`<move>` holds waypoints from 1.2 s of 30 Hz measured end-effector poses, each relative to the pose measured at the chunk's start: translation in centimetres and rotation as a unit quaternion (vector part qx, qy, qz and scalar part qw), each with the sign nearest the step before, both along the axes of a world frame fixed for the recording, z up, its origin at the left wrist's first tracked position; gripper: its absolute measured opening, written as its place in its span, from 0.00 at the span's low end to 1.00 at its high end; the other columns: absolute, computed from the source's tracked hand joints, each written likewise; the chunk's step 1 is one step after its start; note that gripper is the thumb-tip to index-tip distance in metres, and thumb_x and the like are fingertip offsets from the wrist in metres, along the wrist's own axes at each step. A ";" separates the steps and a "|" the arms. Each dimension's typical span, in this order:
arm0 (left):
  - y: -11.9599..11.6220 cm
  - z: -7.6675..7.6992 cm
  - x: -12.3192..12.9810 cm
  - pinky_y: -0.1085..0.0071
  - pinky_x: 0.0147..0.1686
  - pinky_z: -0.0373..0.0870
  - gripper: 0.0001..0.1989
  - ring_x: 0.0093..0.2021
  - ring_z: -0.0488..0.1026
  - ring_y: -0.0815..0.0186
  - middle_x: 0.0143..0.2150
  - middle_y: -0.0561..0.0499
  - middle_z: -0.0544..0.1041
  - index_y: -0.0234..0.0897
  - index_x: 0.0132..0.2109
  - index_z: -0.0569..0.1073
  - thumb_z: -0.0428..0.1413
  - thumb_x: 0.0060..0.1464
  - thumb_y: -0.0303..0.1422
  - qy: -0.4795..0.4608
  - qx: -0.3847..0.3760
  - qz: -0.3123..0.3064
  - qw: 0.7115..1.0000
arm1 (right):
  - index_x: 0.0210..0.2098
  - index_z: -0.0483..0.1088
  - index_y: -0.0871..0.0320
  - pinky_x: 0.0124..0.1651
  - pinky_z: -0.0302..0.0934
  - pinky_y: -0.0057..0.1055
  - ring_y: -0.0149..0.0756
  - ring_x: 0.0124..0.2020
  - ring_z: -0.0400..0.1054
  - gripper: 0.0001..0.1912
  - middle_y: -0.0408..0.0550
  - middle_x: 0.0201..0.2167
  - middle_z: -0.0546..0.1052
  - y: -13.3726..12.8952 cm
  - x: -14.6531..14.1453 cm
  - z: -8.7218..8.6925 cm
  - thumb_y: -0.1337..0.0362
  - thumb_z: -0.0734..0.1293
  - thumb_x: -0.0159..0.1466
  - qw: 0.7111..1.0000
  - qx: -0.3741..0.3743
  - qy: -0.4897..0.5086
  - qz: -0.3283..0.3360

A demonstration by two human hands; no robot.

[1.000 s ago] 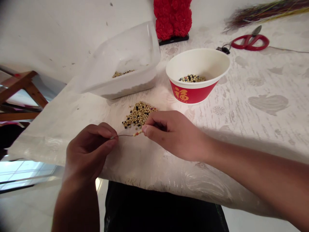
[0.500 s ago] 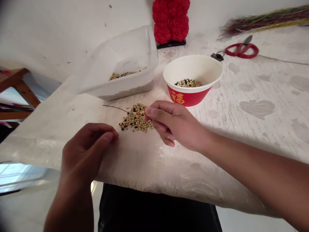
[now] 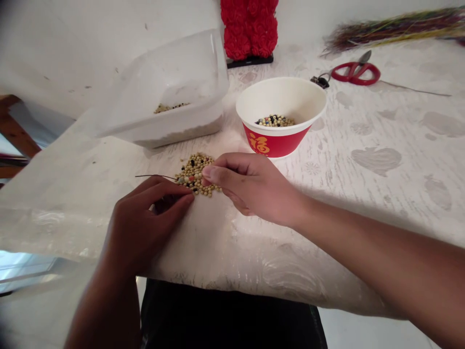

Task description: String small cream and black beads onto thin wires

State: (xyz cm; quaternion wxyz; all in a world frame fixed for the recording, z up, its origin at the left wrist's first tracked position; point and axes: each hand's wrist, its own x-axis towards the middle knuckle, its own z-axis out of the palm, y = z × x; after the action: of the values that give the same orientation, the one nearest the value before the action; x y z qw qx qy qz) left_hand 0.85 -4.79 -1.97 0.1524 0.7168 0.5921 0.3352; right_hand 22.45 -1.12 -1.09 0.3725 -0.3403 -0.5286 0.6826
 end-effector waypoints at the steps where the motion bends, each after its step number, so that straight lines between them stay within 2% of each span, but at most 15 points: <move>1: 0.0 0.1 -0.1 0.71 0.35 0.68 0.02 0.35 0.73 0.68 0.37 0.55 0.77 0.44 0.37 0.80 0.62 0.55 0.31 -0.016 -0.004 0.004 1.000 | 0.33 0.71 0.59 0.14 0.43 0.21 0.21 0.12 0.49 0.12 0.32 0.13 0.57 0.0 0.0 0.0 0.58 0.66 0.69 1.000 0.005 -0.004 -0.004; 5: -0.2 0.5 -0.7 0.71 0.35 0.72 0.02 0.35 0.76 0.67 0.35 0.56 0.81 0.46 0.35 0.81 0.65 0.52 0.34 -0.118 -0.047 0.066 0.990 | 0.32 0.72 0.59 0.15 0.43 0.22 0.21 0.13 0.49 0.12 0.32 0.14 0.58 -0.1 -0.1 0.2 0.58 0.66 0.69 1.000 0.013 -0.021 -0.003; 8: -0.2 0.5 -1.3 0.70 0.37 0.75 0.06 0.36 0.78 0.65 0.35 0.55 0.82 0.45 0.36 0.81 0.68 0.49 0.36 -0.199 -0.057 0.100 0.973 | 0.32 0.72 0.59 0.17 0.43 0.23 0.21 0.14 0.50 0.12 0.33 0.14 0.58 -0.4 -0.1 0.7 0.58 0.66 0.68 0.998 0.014 -0.059 0.005; 14: -0.1 0.0 -1.5 0.70 0.39 0.78 0.07 0.36 0.79 0.65 0.34 0.53 0.81 0.41 0.34 0.80 0.68 0.45 0.30 -0.333 -0.039 0.089 0.938 | 0.32 0.73 0.58 0.20 0.44 0.25 0.23 0.15 0.51 0.12 0.34 0.14 0.60 -0.7 -0.3 1.0 0.58 0.65 0.69 0.992 0.048 -0.117 0.016; 19: -0.2 0.0 -1.6 0.73 0.39 0.78 0.06 0.37 0.80 0.67 0.34 0.53 0.82 0.41 0.34 0.80 0.68 0.46 0.28 -0.358 -0.046 0.063 0.931 | 0.32 0.73 0.58 0.19 0.44 0.25 0.23 0.15 0.50 0.14 0.34 0.14 0.59 -0.7 -0.3 0.6 0.56 0.65 0.69 0.990 0.051 -0.132 0.004; 22: -0.2 0.0 -1.9 0.72 0.38 0.79 0.06 0.36 0.80 0.66 0.34 0.52 0.82 0.40 0.35 0.80 0.67 0.47 0.28 -0.362 -0.056 0.056 0.929 | 0.33 0.73 0.58 0.18 0.43 0.25 0.23 0.15 0.50 0.14 0.34 0.13 0.58 -0.8 -0.3 0.5 0.55 0.65 0.69 0.989 0.052 -0.136 -0.006; 30: -0.2 -0.1 -1.9 0.70 0.39 0.81 0.06 0.36 0.81 0.64 0.34 0.51 0.82 0.39 0.35 0.79 0.67 0.47 0.29 -0.357 -0.056 0.055 0.931 | 0.32 0.73 0.58 0.17 0.43 0.25 0.24 0.14 0.50 0.15 0.34 0.13 0.59 -0.7 -0.3 0.3 0.54 0.65 0.68 0.988 0.063 -0.143 -0.013; 36: -0.2 0.0 -1.7 0.73 0.38 0.79 0.06 0.36 0.80 0.66 0.33 0.52 0.81 0.40 0.34 0.79 0.67 0.47 0.29 -0.377 -0.064 0.057 0.922 | 0.31 0.71 0.58 0.17 0.43 0.24 0.22 0.14 0.50 0.14 0.34 0.14 0.59 -0.8 -0.4 0.4 0.55 0.65 0.69 0.989 0.038 -0.143 -0.020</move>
State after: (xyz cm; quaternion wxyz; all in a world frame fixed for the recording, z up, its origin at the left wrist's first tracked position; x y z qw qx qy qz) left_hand -0.87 -4.99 -1.92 0.3908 0.4914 0.5506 0.5501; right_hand 22.04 -1.88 -0.73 0.3190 -0.4305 -0.5951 0.5989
